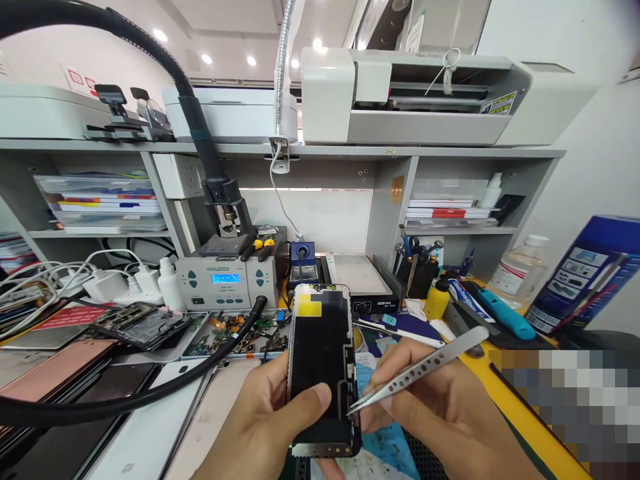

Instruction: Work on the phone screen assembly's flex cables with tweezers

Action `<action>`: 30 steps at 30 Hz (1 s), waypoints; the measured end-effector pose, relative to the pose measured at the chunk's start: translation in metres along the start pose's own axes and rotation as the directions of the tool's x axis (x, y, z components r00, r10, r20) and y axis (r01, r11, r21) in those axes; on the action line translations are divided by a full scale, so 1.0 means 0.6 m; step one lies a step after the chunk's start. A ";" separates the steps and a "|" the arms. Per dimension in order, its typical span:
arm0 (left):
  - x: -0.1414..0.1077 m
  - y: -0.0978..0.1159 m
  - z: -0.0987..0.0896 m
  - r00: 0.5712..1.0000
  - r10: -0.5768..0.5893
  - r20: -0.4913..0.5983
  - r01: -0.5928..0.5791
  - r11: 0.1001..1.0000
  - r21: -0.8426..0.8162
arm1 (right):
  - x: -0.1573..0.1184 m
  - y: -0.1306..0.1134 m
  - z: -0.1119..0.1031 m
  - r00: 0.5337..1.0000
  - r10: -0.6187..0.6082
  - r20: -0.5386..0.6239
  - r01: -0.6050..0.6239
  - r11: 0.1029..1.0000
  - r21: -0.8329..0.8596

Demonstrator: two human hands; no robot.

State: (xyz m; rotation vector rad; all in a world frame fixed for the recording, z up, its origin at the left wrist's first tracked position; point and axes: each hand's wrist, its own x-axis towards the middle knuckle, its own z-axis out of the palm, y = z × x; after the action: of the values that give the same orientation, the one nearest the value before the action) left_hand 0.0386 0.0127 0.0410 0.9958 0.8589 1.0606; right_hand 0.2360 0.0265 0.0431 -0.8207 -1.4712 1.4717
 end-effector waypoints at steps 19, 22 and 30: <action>-0.004 0.002 0.002 0.999 0.011 -0.031 -0.012 0.999 -0.031 | 0.000 -0.001 0.001 1.000 0.004 -0.014 -0.003 0.998 0.061; -0.004 0.003 0.002 1.000 0.013 -0.020 -0.014 1.000 -0.025 | -0.002 0.000 0.002 1.000 -0.014 -0.014 0.015 0.997 0.070; -0.005 0.004 0.002 1.000 0.020 -0.009 -0.020 1.000 -0.014 | -0.005 -0.001 0.002 1.000 -0.012 -0.023 0.014 0.996 0.085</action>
State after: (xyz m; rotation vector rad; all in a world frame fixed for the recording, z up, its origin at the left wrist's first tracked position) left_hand 0.0385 0.0100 0.0439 0.9904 0.8485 1.0876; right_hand 0.2363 0.0234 0.0436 -0.7722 -1.3851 1.4999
